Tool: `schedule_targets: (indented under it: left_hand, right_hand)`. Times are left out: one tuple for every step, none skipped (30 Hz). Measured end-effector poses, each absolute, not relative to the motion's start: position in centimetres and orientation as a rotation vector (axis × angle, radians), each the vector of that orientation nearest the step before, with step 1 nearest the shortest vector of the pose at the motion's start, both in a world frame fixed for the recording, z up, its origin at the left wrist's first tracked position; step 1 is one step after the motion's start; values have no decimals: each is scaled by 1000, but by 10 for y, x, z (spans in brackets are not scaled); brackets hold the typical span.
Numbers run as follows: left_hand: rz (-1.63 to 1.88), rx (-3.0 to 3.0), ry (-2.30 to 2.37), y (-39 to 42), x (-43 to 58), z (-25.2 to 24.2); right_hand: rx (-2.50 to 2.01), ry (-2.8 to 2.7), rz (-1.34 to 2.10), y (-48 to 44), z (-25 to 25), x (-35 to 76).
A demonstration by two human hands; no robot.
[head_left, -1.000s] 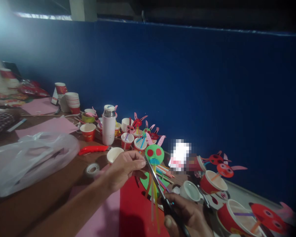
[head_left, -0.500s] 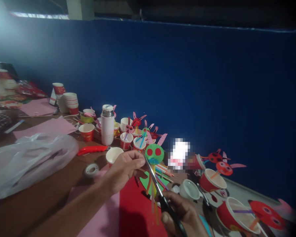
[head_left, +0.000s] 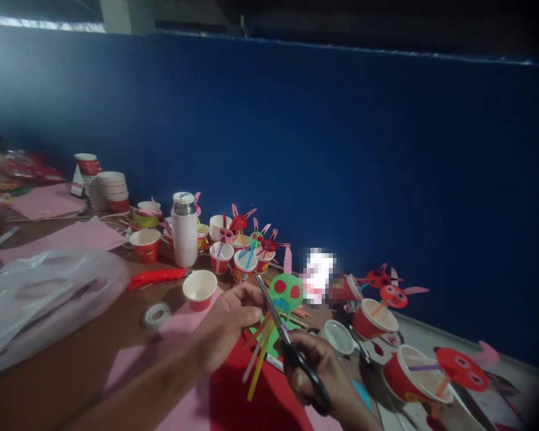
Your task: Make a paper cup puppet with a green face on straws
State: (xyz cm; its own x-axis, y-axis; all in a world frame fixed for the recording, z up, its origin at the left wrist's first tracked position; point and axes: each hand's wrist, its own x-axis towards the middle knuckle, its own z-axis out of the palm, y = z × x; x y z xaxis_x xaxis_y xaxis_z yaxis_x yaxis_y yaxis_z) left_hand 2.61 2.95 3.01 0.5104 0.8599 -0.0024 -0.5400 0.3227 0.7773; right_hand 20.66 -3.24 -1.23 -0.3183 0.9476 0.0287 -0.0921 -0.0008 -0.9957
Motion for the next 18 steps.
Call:
schedule_targets:
  left_hand:
    - [966,783,450,27,29,29]
    - [970,761,437,24,32,27]
    - [972,745,424,22,34,27]
    - [971,745,415,20,37,26]
    - [970,759,412,19,38,26]
    - [973,780,422,19,39,26]
    - [984,803,446,19,39,26]
    - [1007,822,486,19,39,26]
    - [1032,839,536,21,39,26]
    - [1060,850,589,22,39,27]
    - [1081,861,637,24,38,27]
    - [1099,872,676,25,37,27]
    - [1117,885,702,27,36,27]
    - [1136,903,714,28,36,27]
    - [1158,924,718,30,35,26]
    - [1185,948,722,32,34,26]
    - [1211,974,729,33,33,25]
    - [1237,998,737,35,32,24]
  right_hand:
    - [-954,-1376,1470,-31,-13,207]
    - [-952,-1373,1468,-30,-13,207]
    - [-949,-1371,1471,-29,-14,208]
    - [-948,-1374,1476,-28,-15,208]
    - [-948,-1381,1480,-28,-16,209]
    - [-946,-1389,1484,-28,-17,210]
    - [-945,-1399,1484,-28,-17,210]
    - [-943,-1408,1471,-29,-17,210]
    - [-939,-1411,1444,-30,-15,210]
    - [-934,-1405,1410,-31,-14,210]
    - [-924,-1392,1368,-32,-11,210]
    - [-913,-1377,1318,-33,-9,210]
    - [-905,-1360,1258,-34,-6,210]
    - [-901,-1341,1193,-35,-4,211]
    - [-908,-1326,1131,-35,-2,212]
    - [-926,-1316,1073,-35,-2,214]
    - [-959,-1307,1023,-35,-2,215]
    - [-1013,-1303,989,-35,-3,217]
